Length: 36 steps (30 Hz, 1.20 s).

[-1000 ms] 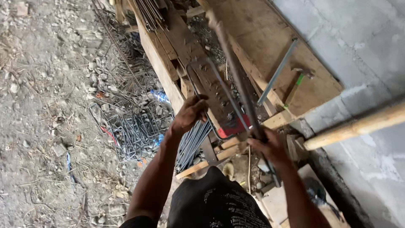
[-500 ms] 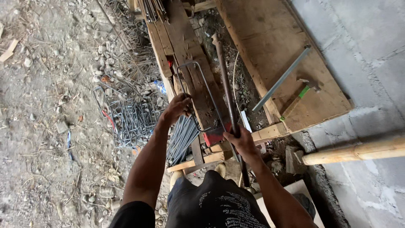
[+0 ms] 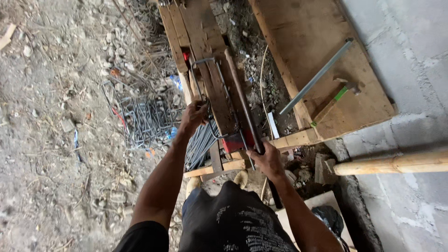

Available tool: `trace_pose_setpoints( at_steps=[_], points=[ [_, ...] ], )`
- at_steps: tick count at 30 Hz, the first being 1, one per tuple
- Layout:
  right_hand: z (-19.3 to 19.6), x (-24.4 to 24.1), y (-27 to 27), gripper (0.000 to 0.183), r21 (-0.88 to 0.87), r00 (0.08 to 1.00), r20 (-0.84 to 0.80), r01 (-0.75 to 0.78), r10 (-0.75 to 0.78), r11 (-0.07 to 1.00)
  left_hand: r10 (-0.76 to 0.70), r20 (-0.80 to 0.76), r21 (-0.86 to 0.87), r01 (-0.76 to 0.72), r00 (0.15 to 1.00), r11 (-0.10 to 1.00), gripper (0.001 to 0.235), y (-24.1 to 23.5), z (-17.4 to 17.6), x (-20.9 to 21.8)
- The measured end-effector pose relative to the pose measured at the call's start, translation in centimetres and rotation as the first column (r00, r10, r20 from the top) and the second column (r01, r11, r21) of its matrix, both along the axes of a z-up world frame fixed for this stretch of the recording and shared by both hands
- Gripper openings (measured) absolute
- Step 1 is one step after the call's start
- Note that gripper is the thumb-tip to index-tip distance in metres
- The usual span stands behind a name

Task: The person bends metal rods into U-shapes using a wooden jig and a hammer. They repeatedly position the rods, strike them to form the bend, and then place the finished pieces onto a pile on the ground.

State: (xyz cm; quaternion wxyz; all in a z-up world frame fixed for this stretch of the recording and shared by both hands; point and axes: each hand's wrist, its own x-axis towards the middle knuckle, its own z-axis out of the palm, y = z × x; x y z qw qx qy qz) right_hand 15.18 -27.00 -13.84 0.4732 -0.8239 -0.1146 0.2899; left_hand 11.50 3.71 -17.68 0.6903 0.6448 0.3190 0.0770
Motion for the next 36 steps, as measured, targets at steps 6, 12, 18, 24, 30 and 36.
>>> trace_pose_setpoints(
  at_steps=[6, 12, 18, 24, 30, 36],
  points=[
    [3.9, -1.1, -0.6, 0.032, -0.1, 1.0, 0.002, 0.019, -0.019, 0.995, 0.004, -0.002, 0.003, -0.004, 1.0, 1.0, 0.044, -2.2, -0.9, -1.7],
    [-0.7, -0.2, -6.9, 0.026, -0.065, 0.992, 0.124, 0.015, -0.006, 0.998, 0.108, -0.017, 0.019, -0.107, 0.994, 0.994, 0.04, -5.9, -0.8, -4.9],
    [-3.2, -0.1, -13.3, 0.033, -0.061, 0.967, 0.249, 0.066, -0.049, 0.996, -0.163, -0.286, 0.188, 0.222, 0.944, 0.957, 0.044, -14.1, 0.6, -8.5],
    [-2.2, -1.5, -15.1, 0.045, -0.234, 0.978, 0.164, 0.165, -0.128, 0.958, -0.35, -0.417, 0.115, 0.431, 0.839, 0.895, 0.059, -17.2, 4.8, -8.0],
    [-0.8, -5.5, -16.4, 0.05, -0.258, 0.973, 0.059, 0.231, -0.223, 0.938, -0.401, -0.323, 0.173, 0.47, 0.857, 0.866, 0.057, -20.6, 2.6, -6.5],
    [-5.1, -1.6, -22.5, 0.05, -0.315, 0.991, 0.07, 0.127, -0.111, 0.94, -0.282, -0.351, 0.22, 0.371, 0.893, 0.902, 0.055, -22.3, -3.9, -6.5]
  ],
)
